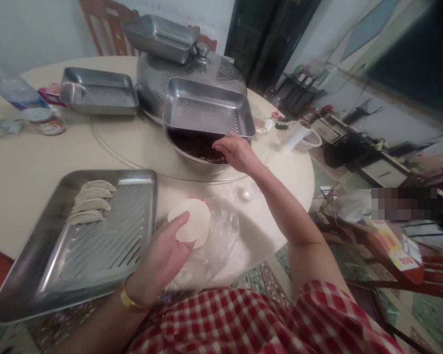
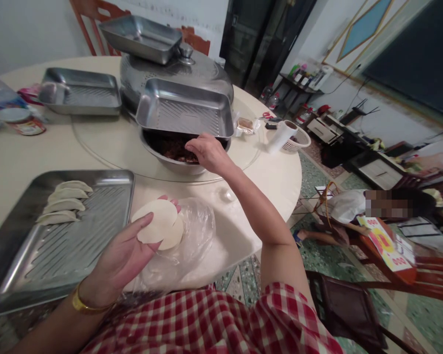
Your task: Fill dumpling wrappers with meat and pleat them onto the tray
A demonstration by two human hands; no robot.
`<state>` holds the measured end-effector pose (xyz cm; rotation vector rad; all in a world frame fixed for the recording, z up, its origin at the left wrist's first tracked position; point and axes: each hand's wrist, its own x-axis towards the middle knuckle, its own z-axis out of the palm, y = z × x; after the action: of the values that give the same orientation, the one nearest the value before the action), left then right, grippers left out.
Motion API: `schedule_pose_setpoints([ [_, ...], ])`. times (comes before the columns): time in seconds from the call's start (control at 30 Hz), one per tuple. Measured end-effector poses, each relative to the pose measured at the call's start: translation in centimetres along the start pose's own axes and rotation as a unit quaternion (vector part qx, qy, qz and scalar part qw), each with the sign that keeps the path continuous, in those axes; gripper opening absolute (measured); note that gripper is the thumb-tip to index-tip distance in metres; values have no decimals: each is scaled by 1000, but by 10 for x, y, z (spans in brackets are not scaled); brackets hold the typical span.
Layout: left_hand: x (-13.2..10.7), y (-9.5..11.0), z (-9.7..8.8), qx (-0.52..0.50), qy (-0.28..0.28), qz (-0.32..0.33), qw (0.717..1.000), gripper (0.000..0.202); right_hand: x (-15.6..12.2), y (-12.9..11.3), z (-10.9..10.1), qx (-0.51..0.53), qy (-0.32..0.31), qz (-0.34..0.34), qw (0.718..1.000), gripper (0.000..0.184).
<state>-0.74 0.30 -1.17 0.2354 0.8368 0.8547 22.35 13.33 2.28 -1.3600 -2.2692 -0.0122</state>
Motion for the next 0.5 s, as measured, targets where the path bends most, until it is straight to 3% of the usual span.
schedule_pose_setpoints([
  [0.17,1,0,2,-6,-6,-4,1000,49,-3,-7,-5,43,-40,81,995,31],
  [0.33,-1,-1,1,-3,-2,-11,1000,44,2,-6,-4,85,-55,95,990,28],
  [0.5,-3,1,0,-9,5,-9,1000,40,1,-12,-8,-8,-45,185,982,38],
])
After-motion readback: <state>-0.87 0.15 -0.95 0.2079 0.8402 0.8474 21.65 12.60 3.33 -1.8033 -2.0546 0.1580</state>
